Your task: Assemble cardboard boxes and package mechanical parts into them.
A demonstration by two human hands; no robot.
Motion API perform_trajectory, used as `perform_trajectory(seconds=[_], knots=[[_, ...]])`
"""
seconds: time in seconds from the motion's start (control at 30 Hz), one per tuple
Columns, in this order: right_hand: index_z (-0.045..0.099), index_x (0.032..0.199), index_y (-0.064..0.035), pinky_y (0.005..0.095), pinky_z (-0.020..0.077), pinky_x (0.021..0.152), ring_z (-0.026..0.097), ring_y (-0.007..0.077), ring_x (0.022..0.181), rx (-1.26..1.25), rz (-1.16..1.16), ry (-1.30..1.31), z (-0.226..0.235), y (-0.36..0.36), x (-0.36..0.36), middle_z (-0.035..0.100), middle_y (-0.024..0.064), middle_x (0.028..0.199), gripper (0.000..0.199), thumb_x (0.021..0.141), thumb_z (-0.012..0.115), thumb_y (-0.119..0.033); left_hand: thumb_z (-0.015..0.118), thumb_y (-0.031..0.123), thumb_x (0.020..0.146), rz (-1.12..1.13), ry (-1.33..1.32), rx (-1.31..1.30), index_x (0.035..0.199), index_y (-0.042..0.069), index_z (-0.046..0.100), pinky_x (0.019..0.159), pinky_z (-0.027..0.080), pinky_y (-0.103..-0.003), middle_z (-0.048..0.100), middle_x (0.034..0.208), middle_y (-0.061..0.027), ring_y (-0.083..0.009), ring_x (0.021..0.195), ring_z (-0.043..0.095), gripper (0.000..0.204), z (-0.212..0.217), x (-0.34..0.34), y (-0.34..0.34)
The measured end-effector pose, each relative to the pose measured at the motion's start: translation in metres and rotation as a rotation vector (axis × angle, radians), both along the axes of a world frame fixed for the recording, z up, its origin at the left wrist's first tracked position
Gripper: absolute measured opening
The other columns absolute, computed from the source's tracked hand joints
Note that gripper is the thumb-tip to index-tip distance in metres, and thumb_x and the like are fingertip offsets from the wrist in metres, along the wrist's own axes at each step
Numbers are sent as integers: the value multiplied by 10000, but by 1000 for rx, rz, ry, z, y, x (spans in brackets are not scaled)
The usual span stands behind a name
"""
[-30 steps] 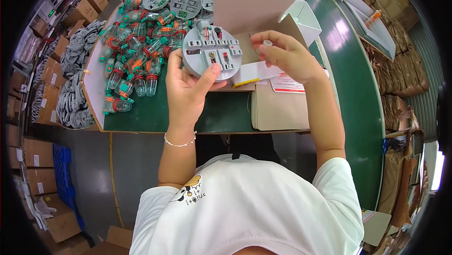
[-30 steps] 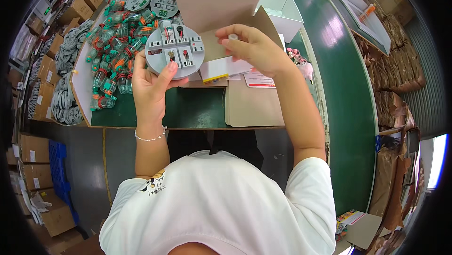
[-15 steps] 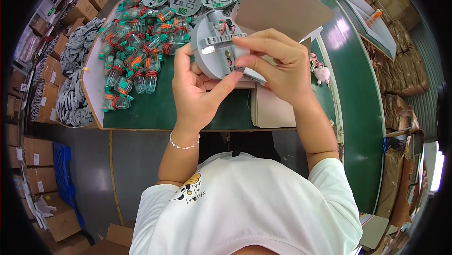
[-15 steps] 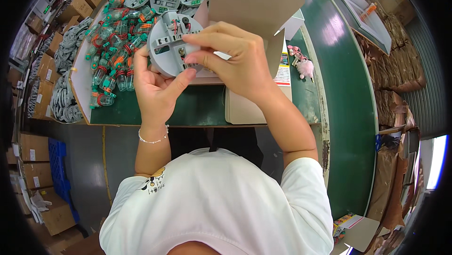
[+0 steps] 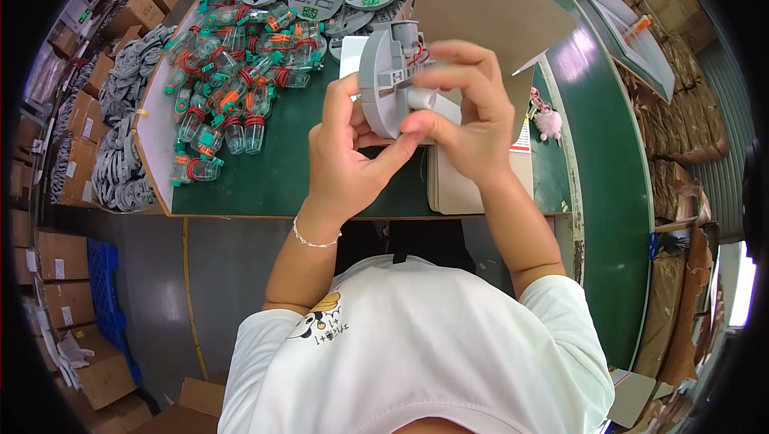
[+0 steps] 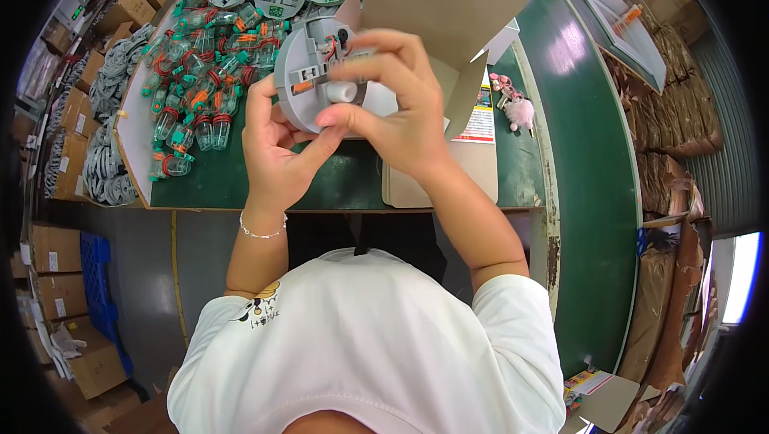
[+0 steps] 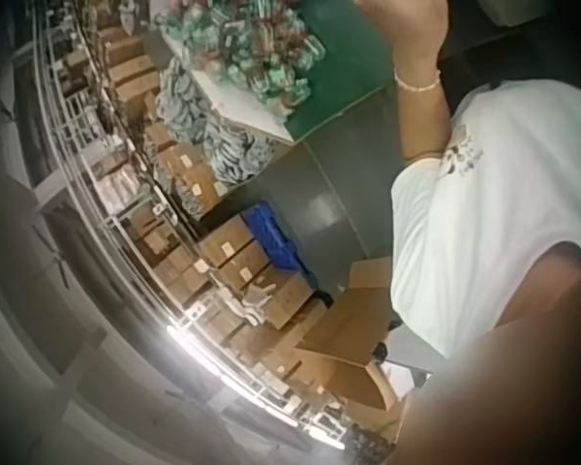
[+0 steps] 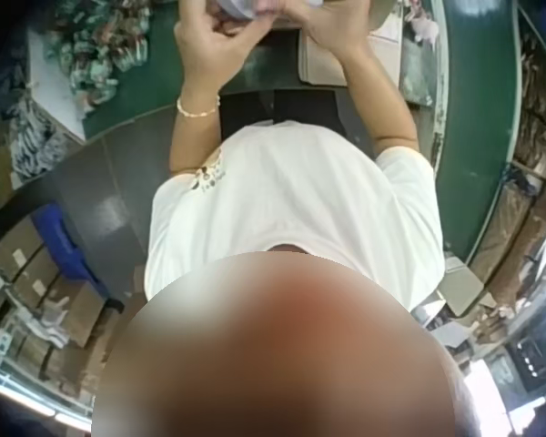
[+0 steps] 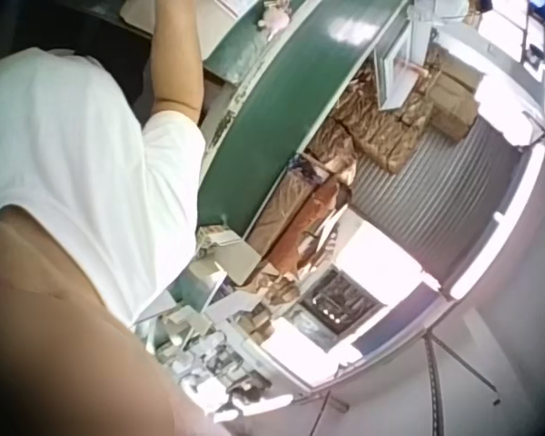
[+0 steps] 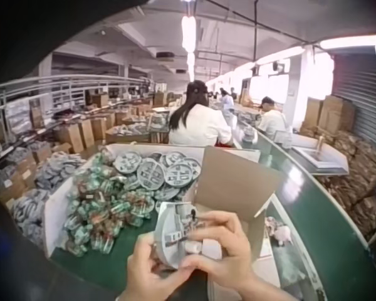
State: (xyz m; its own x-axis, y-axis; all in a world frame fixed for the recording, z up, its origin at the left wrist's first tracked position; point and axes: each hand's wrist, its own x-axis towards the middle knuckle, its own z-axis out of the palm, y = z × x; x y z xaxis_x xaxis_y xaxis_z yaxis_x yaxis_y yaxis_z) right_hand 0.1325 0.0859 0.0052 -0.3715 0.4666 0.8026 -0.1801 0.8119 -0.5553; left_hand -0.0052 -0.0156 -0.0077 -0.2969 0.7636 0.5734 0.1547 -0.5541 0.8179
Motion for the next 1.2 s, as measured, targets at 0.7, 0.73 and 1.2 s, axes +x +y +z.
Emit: perform_trajectory(seconds=[0.7, 0.73, 1.2], knots=[[526, 1339, -35, 378, 482, 961, 600, 240, 1081, -797, -125, -244, -13, 53, 15, 588, 149, 1211, 677, 793, 780, -345, 817, 75, 728, 239, 783, 43, 1427, 187, 466, 927, 499, -418, 241, 1563, -270, -392, 1178, 544, 790, -45, -25, 34], [526, 1339, -35, 378, 482, 961, 600, 240, 1081, -797, -126, -245, -15, 52, 13, 588, 149, 1211, 677, 793, 780, -345, 816, 78, 736, 230, 759, 16, 1452, 199, 439, 947, 487, -440, 240, 1560, -275, -394, 1186, 542, 819, -48, -21, 35], [554, 1313, -68, 404, 496, 951, 597, 353, 1100, -186, -406, -824, -23, 53, -6, 525, 225, 1261, 822, 670, 879, -464, 825, 150, 749, 452, 701, -174, 1553, 229, 289, 981, 463, -476, 461, 1377, -321, -433, 1135, 568, 970, -59, 17, 39]])
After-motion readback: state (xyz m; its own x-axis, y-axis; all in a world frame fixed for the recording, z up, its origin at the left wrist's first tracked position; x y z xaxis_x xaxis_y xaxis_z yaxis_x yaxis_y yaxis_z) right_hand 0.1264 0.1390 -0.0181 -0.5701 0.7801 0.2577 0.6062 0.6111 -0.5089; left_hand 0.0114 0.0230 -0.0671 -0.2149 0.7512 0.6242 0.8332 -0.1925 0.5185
